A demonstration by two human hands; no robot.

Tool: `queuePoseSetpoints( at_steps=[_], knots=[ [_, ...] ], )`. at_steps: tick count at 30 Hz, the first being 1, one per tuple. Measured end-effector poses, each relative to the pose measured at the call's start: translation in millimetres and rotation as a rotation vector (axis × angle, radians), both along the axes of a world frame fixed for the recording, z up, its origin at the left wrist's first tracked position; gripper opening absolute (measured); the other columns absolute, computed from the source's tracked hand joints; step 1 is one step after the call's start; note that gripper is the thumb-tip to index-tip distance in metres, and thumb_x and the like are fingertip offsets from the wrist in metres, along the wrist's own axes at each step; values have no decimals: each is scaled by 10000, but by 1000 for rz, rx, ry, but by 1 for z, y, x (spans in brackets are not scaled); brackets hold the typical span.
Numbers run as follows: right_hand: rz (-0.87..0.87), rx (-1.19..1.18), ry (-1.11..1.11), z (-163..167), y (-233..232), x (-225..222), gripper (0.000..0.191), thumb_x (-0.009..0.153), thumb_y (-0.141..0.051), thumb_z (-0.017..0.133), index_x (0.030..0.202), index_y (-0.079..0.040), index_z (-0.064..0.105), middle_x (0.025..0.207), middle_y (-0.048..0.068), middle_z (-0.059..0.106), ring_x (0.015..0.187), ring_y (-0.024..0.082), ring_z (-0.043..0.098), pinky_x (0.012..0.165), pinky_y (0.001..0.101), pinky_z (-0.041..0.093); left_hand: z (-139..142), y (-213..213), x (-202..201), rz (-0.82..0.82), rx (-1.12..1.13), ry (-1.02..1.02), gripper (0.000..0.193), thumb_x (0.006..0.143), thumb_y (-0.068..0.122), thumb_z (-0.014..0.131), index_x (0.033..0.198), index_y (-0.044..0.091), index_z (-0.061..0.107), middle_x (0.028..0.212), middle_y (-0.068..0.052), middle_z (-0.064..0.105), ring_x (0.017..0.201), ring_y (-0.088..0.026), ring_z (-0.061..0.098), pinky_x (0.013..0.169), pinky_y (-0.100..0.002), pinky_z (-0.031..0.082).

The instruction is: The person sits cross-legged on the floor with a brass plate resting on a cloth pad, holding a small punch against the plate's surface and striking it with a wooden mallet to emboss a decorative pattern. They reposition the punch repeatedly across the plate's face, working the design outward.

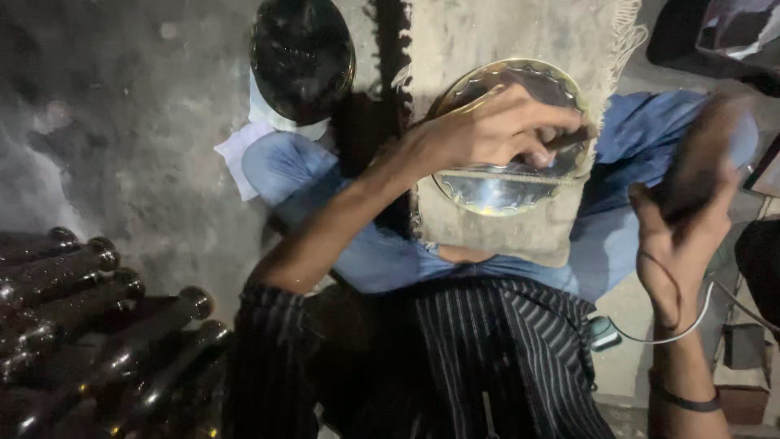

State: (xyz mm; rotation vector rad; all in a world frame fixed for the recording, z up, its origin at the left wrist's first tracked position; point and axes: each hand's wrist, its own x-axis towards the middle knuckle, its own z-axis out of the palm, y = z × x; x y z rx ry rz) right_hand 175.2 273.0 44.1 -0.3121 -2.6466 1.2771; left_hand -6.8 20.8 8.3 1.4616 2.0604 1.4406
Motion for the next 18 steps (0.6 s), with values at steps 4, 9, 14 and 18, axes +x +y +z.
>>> queuePoseSetpoints(
  at_steps=[4,9,14,18],
  knots=[
    [-90,-54,-46,3,2,-3,663,952,5,799,1477,10,394,1156,187,647,1002,210,608,933,377,474,-1,-2,-3,-49,30,-151,410,1040,165,712,1436,134,611,1233,-93,654,1024,-176,688,912,-325,606],
    [24,133,35,13,13,-11,625,977,92,768,1478,-9,408,1200,205,660,1040,255,654,941,346,517,6,20,-13,-77,-273,-173,505,888,169,788,1370,120,648,1068,-118,738,931,-212,654,796,-364,555],
    [-163,-240,43,0,19,-12,780,989,20,781,1558,-78,255,1138,101,663,962,191,667,909,306,548,21,25,-19,-197,-367,-310,503,887,126,731,1374,100,606,863,-66,757,666,-141,696,574,-334,528],
    [-14,-8,-34,-11,18,-11,644,1035,94,751,1563,-21,400,1124,154,616,965,240,589,901,322,486,27,28,-21,-211,-440,-443,494,910,85,687,1397,115,614,793,-76,676,600,-174,571,510,-389,423]
  ],
)
